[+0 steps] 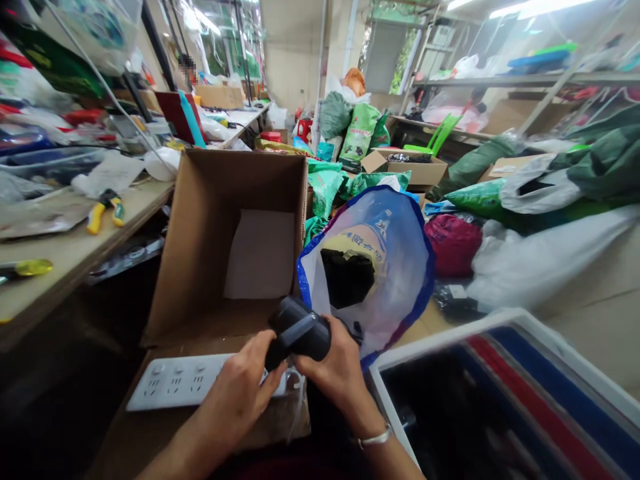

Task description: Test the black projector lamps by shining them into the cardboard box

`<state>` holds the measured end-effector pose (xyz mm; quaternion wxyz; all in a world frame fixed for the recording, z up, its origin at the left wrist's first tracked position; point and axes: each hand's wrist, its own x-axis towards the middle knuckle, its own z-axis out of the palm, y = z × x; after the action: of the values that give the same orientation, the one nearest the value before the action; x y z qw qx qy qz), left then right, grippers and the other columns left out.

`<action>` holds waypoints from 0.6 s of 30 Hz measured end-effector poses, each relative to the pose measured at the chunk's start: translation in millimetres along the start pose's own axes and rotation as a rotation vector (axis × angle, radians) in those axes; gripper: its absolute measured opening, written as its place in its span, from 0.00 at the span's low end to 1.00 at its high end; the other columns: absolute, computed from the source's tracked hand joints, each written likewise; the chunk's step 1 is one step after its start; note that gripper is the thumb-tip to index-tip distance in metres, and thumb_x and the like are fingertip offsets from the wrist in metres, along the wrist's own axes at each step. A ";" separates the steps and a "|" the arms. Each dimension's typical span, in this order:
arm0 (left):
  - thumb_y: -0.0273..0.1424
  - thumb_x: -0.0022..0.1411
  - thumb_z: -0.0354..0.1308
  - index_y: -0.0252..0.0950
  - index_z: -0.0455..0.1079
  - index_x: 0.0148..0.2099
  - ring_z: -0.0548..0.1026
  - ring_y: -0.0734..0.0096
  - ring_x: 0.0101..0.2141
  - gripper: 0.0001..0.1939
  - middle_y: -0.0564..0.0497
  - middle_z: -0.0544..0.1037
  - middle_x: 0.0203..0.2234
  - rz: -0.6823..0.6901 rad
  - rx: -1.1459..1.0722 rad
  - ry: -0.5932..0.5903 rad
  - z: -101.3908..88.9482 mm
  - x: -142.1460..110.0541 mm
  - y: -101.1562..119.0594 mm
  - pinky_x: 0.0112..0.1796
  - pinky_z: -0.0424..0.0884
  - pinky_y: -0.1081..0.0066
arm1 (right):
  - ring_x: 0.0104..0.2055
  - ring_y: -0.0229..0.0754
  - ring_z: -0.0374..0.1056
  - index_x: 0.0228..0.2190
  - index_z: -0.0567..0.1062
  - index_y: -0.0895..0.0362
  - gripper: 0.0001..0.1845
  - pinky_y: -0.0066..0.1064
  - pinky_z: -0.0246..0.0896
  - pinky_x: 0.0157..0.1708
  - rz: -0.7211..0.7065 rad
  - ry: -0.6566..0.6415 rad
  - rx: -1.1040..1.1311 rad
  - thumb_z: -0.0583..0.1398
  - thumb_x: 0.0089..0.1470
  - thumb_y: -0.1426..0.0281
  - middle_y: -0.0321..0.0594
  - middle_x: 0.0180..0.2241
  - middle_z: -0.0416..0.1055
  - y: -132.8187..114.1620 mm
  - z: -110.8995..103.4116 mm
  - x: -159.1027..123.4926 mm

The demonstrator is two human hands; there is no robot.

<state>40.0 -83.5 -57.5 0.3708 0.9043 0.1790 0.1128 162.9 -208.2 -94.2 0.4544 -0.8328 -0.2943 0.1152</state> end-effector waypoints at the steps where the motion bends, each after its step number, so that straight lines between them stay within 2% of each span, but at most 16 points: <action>1: 0.27 0.61 0.48 0.34 0.61 0.47 0.75 0.53 0.40 0.11 0.40 0.75 0.39 -0.019 -0.016 -0.004 1.6 -1.1 1.8 0.40 0.70 0.55 | 0.43 0.54 0.68 0.47 0.66 0.57 0.37 0.46 0.63 0.45 -0.017 0.026 -0.024 0.68 0.33 0.62 0.46 0.42 0.71 1.5 2.9 1.6; 4: 0.29 0.60 0.49 0.35 0.61 0.43 0.77 0.57 0.33 0.09 0.45 0.76 0.31 -0.101 -0.126 0.028 -2.5 -0.5 1.7 0.34 0.71 0.60 | 0.45 0.51 0.68 0.51 0.65 0.56 0.36 0.43 0.64 0.45 -0.090 -0.030 0.085 0.66 0.40 0.60 0.47 0.46 0.70 18.0 -3.3 12.3; 6: 0.33 0.58 0.52 0.36 0.61 0.42 0.76 0.60 0.30 0.09 0.47 0.77 0.28 -0.180 -0.218 0.055 -9.3 1.5 -4.8 0.31 0.70 0.63 | 0.44 0.48 0.70 0.52 0.64 0.55 0.30 0.40 0.66 0.41 -0.095 -0.053 0.239 0.61 0.48 0.60 0.47 0.48 0.68 36.0 -21.8 23.8; 7: 0.34 0.57 0.53 0.36 0.61 0.41 0.77 0.60 0.30 0.11 0.48 0.77 0.28 -0.224 -0.263 0.064 -12.2 2.3 -9.7 0.30 0.70 0.64 | 0.43 0.47 0.70 0.51 0.64 0.55 0.26 0.38 0.67 0.39 -0.075 -0.017 0.279 0.58 0.51 0.60 0.48 0.48 0.68 45.5 -33.4 29.9; 9: 0.36 0.56 0.55 0.35 0.61 0.41 0.77 0.61 0.30 0.13 0.47 0.78 0.29 -0.295 -0.346 0.067 -15.2 2.9 -20.7 0.29 0.71 0.65 | 0.40 0.45 0.71 0.48 0.66 0.57 0.21 0.37 0.67 0.38 -0.009 0.076 0.218 0.54 0.53 0.62 0.47 0.44 0.71 63.4 -55.1 39.9; 11: 0.37 0.55 0.57 0.34 0.61 0.43 0.77 0.63 0.30 0.16 0.47 0.78 0.31 -0.329 -0.424 0.064 -13.5 2.6 -29.5 0.29 0.71 0.66 | 0.34 0.44 0.71 0.42 0.70 0.58 0.18 0.36 0.67 0.35 0.050 0.079 0.091 0.56 0.49 0.65 0.44 0.36 0.73 78.0 -66.3 43.9; 14: 0.36 0.56 0.58 0.33 0.60 0.48 0.75 0.68 0.26 0.20 0.48 0.77 0.31 -0.333 -0.511 0.031 -6.9 2.1 -33.3 0.27 0.71 0.68 | 0.25 0.41 0.68 0.35 0.75 0.59 0.17 0.34 0.66 0.29 0.091 -0.029 -0.044 0.61 0.38 0.71 0.38 0.26 0.71 96.1 -56.1 38.6; 16: 0.36 0.56 0.57 0.33 0.59 0.50 0.73 0.71 0.23 0.21 0.49 0.77 0.30 -0.312 -0.519 0.010 -4.1 2.5 -30.4 0.26 0.70 0.69 | 0.27 0.42 0.67 0.35 0.76 0.59 0.19 0.35 0.65 0.31 0.100 -0.050 -0.133 0.63 0.34 0.74 0.38 0.26 0.71 107.4 -38.5 32.9; 18: 0.35 0.56 0.57 0.34 0.60 0.49 0.72 0.72 0.22 0.20 0.49 0.78 0.30 -0.297 -0.489 0.002 -4.7 3.6 -25.7 0.25 0.69 0.69 | 0.30 0.44 0.68 0.31 0.76 0.59 0.15 0.35 0.64 0.35 0.103 -0.029 -0.221 0.63 0.35 0.75 0.40 0.28 0.70 116.7 -22.8 30.6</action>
<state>35.6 -62.0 -72.3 0.5901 0.7519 0.2772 0.0978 242.9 -253.9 -175.3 0.3490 -0.8901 -0.2687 0.1169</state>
